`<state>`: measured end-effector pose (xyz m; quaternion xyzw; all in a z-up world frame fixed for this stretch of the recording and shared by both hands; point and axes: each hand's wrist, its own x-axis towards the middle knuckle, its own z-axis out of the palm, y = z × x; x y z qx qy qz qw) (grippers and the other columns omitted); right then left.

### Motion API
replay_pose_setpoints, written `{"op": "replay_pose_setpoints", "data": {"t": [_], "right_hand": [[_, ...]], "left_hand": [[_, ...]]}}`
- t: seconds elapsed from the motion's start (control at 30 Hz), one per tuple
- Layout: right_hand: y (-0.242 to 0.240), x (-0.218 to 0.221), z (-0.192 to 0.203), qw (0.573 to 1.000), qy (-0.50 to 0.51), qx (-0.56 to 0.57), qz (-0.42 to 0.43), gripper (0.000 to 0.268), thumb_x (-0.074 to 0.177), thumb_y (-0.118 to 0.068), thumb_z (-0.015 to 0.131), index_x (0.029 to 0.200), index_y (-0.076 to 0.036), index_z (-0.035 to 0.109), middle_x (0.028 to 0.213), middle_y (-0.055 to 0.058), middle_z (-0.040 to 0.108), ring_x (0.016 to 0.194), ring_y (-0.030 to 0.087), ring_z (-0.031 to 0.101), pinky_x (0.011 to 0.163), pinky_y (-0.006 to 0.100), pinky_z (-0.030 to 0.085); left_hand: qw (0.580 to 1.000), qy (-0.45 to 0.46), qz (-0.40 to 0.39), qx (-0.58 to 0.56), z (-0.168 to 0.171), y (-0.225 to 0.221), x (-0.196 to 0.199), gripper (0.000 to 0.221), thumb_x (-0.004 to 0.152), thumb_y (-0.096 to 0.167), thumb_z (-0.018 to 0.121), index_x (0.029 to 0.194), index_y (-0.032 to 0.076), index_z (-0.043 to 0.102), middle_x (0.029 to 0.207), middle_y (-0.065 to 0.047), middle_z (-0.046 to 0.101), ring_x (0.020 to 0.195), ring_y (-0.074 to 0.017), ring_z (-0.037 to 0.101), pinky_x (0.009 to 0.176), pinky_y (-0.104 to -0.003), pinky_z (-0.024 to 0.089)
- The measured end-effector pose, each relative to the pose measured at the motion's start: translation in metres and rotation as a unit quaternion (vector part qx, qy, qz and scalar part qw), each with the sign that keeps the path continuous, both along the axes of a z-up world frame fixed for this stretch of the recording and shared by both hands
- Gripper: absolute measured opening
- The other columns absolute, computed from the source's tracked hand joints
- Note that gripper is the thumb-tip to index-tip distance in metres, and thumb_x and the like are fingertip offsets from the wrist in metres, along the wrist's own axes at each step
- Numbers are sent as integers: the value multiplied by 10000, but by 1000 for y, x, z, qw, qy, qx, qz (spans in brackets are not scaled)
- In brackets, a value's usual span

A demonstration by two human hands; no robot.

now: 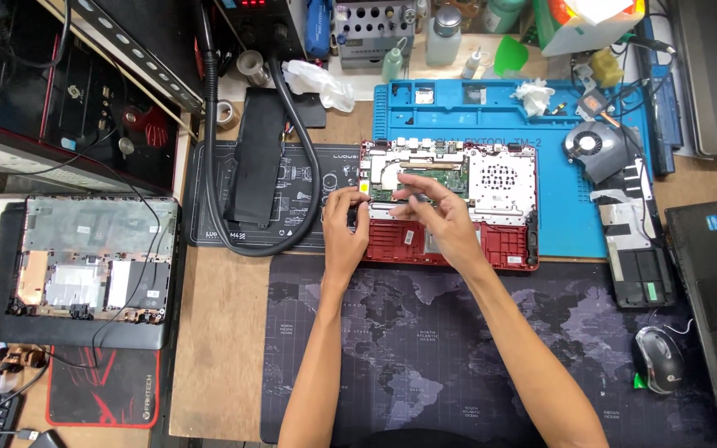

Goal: Disassemble a laptop to remove the battery and access internal components on a repair bench.

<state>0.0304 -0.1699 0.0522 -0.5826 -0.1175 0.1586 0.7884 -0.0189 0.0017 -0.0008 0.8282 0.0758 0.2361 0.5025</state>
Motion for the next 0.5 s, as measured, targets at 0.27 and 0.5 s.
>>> {"op": "replay_pose_setpoints", "data": {"t": [0.27, 0.5], "right_hand": [[12, -4, -15, 990, -79, -86, -84, 154, 975, -52, 689, 1101, 11, 750, 911, 118, 708, 772, 161, 746, 747, 311, 649], [23, 4, -17, 980, -111, -120, -115, 168, 1041, -64, 592, 1150, 28, 504, 1021, 213, 710, 879, 279, 754, 826, 380, 627]], "left_hand": [[1000, -4, 2, -5, 3, -1, 1, 81, 961, 79, 606, 958, 129, 670, 1072, -51, 635, 1006, -274, 664, 944, -373, 462], [1000, -6, 9, -24, 0, 0, 2, 130, 967, 65, 586, 933, 133, 691, 1048, -41, 647, 1035, -275, 672, 950, -374, 464]]}}
